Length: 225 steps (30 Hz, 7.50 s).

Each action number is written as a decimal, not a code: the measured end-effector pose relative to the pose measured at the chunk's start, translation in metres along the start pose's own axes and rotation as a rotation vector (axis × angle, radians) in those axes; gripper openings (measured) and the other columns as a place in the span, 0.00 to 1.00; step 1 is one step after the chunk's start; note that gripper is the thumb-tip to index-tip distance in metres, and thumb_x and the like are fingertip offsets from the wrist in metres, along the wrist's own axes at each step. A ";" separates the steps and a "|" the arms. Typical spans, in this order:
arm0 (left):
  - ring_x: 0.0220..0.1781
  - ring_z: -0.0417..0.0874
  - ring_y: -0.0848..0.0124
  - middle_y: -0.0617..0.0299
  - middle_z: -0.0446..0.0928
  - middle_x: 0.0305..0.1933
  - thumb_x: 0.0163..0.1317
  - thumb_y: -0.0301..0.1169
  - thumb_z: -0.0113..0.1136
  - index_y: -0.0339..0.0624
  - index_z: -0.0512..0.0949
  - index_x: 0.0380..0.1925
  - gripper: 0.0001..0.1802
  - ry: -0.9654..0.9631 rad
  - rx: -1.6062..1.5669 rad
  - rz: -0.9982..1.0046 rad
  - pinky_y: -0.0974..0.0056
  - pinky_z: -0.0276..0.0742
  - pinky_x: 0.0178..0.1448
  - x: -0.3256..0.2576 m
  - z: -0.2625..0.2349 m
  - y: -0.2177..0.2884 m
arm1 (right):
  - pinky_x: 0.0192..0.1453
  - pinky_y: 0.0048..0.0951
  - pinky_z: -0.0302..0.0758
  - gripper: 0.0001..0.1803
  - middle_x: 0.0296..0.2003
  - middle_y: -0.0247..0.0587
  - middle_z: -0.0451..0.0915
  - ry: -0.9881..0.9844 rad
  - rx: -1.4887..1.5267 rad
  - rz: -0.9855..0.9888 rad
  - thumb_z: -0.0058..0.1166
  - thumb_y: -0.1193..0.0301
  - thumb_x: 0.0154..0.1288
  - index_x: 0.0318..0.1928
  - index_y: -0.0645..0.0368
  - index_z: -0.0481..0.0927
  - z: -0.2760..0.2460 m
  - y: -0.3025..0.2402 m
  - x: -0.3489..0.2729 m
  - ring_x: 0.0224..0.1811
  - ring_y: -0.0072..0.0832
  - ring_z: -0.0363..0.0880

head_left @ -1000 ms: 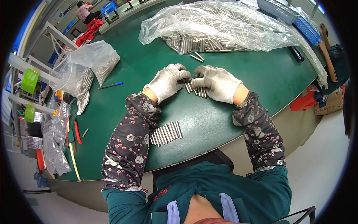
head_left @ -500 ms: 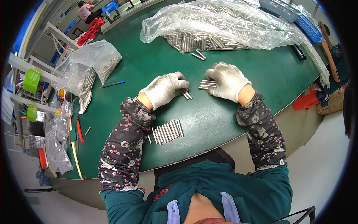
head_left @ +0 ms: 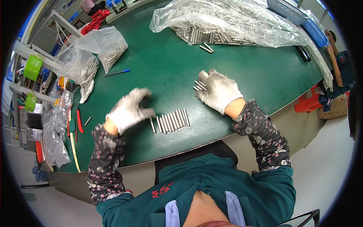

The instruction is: Sorting and organizing small cylindrical metal pins into groups and bags on a green workbench.

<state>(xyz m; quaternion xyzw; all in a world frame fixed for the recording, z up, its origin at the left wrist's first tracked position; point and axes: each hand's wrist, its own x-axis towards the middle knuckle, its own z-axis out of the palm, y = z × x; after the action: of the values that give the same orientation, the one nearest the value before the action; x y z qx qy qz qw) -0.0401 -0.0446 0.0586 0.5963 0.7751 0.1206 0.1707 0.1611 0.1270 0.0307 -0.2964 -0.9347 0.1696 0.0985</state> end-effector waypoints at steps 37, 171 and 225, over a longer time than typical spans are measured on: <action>0.61 0.62 0.53 0.51 0.67 0.54 0.42 0.41 0.64 0.46 0.52 0.62 0.46 0.293 0.083 0.374 0.49 0.52 0.65 -0.015 0.074 0.033 | 0.44 0.38 0.72 0.28 0.42 0.47 0.70 -0.158 0.138 -0.331 0.60 0.61 0.41 0.46 0.55 0.72 0.009 -0.021 -0.023 0.40 0.44 0.73; 0.34 0.75 0.62 0.59 0.75 0.30 0.35 0.25 0.67 0.41 0.74 0.39 0.24 0.184 0.058 0.242 0.63 0.71 0.39 -0.048 0.025 -0.006 | 0.35 0.37 0.71 0.09 0.23 0.46 0.75 -0.013 0.329 0.026 0.45 0.71 0.52 0.34 0.57 0.73 0.011 0.003 -0.034 0.28 0.40 0.75; 0.43 0.73 0.60 0.56 0.74 0.39 0.36 0.25 0.67 0.41 0.72 0.43 0.28 0.315 0.034 0.270 0.61 0.69 0.48 -0.054 0.049 0.006 | 0.45 0.31 0.69 0.24 0.36 0.42 0.74 -0.026 0.169 -0.288 0.57 0.67 0.45 0.46 0.58 0.73 0.014 0.019 -0.037 0.41 0.38 0.72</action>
<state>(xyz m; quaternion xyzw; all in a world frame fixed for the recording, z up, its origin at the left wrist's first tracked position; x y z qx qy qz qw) -0.0027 -0.0957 0.0230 0.6715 0.7071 0.2209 0.0197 0.1969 0.1157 0.0074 -0.1478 -0.9511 0.2355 0.1345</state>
